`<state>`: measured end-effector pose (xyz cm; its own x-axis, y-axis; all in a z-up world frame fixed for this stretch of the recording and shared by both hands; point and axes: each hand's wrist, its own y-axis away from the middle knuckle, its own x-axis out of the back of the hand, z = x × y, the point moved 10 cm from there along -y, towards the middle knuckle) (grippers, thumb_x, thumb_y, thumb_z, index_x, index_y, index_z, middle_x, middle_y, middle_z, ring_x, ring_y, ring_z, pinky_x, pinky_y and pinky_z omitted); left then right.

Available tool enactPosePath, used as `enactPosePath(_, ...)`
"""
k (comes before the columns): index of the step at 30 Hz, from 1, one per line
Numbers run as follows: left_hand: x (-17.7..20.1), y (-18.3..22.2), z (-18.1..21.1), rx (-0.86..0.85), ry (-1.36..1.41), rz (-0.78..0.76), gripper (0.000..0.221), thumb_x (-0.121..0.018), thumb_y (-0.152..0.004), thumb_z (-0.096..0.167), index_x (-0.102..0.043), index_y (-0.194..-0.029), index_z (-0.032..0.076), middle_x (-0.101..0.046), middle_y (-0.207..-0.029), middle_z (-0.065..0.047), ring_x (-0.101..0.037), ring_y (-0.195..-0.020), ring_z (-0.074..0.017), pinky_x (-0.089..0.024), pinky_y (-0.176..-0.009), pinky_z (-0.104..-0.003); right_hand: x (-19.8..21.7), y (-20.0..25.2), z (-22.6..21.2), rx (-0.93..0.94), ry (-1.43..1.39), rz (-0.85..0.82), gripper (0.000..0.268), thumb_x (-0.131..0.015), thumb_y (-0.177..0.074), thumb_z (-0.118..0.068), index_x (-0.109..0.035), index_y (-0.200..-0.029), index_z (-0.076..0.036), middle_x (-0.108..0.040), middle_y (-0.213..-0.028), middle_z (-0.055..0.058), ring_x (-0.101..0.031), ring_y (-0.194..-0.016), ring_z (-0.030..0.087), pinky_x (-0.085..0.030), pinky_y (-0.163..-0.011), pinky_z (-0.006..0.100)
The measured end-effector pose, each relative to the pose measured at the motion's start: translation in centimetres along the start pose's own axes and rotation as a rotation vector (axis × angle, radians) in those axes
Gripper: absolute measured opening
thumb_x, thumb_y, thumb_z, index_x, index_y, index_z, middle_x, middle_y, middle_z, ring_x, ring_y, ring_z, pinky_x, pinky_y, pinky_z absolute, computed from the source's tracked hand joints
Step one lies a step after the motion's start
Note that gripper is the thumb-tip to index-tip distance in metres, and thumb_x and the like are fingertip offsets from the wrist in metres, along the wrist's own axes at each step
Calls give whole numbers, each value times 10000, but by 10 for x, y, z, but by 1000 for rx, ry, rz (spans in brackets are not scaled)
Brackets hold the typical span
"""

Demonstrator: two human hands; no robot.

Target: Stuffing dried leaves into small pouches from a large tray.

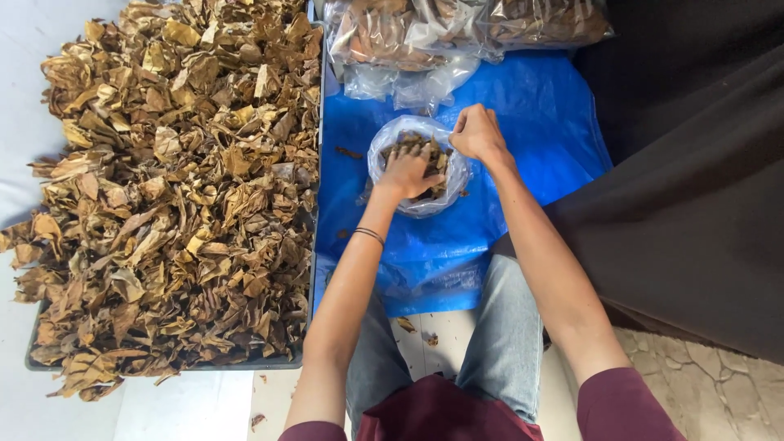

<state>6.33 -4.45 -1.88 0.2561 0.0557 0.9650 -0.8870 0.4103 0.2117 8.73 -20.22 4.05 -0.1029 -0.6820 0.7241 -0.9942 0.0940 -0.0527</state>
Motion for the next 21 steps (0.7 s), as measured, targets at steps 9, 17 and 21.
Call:
enactPosePath(9,-49,-51,18,-42,-222,29,809,-628,-1000,397,-239,-1664,148,-268,-1681,-205,-165,-1547,-495,-58,-1264,-640,-1,0,-12,29,42,-24,87,-681,-782,-127,-765,-804,-126,-754,-908,215,-717,-1017,412,-575,-820,499)
enactPosePath(17,-46,-51,11,66,-267,152,564,-411,-1046,360,-363,-1607,327,-291,-1682,-102,-132,-1562,-432,0,-1275,-554,-1,6,-21,92,31,-24,117,-649,-763,-108,-764,-772,-120,-757,-846,198,-731,-957,410,-575,-778,488)
enactPosePath(21,-41,-34,-2,80,-141,128,552,-200,-1098,493,-232,-1638,386,-209,-1718,-94,-45,-1585,-420,108,-1267,-565,9,15,-20,78,-16,-17,96,-668,-743,-103,-758,-777,-103,-757,-829,187,-735,-942,405,-574,-769,492)
